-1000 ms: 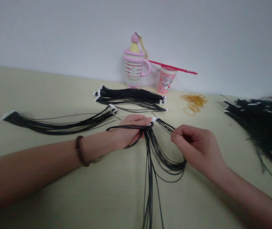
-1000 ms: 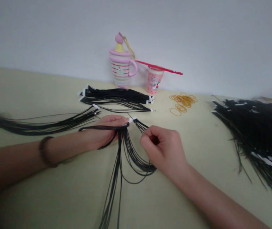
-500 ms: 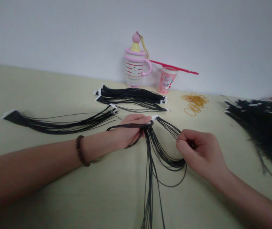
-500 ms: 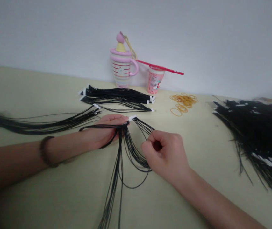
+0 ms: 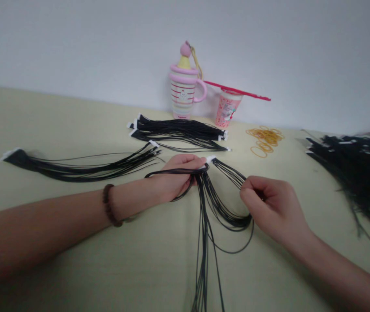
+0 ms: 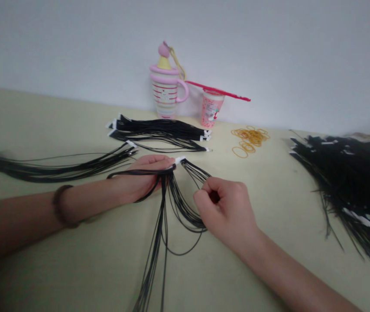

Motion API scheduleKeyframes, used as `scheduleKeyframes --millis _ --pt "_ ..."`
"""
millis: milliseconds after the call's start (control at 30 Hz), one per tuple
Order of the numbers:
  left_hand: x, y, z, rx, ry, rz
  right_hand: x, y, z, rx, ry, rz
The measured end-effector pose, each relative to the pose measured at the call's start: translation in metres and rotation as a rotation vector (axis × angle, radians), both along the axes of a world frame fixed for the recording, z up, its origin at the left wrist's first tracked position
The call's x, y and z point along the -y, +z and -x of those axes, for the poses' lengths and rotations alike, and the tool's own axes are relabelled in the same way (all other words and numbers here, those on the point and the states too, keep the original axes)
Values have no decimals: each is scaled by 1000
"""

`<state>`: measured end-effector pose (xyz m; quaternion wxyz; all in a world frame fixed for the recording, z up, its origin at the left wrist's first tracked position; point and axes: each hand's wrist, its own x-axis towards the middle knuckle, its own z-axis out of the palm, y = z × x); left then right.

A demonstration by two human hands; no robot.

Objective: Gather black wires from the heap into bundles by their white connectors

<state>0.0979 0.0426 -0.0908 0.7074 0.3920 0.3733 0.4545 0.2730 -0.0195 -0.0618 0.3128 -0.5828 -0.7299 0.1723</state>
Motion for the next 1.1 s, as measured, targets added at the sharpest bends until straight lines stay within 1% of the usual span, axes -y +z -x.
scheduleKeyframes --millis 100,267,400,667,1100 --pt "-1 -2 0 11 -15 -6 1 0 0 0 -4 -14" --pt "0 -4 -1 9 -2 -21 4 2 1 -31 -39 -39" --pt "-1 -4 0 8 -3 -24 4 3 2 -25 -16 -34" --pt "0 1 0 -16 0 -9 4 2 4 -30 -38 5" --pt "0 -3 1 -15 -6 -25 6 6 5 -9 -60 -25"
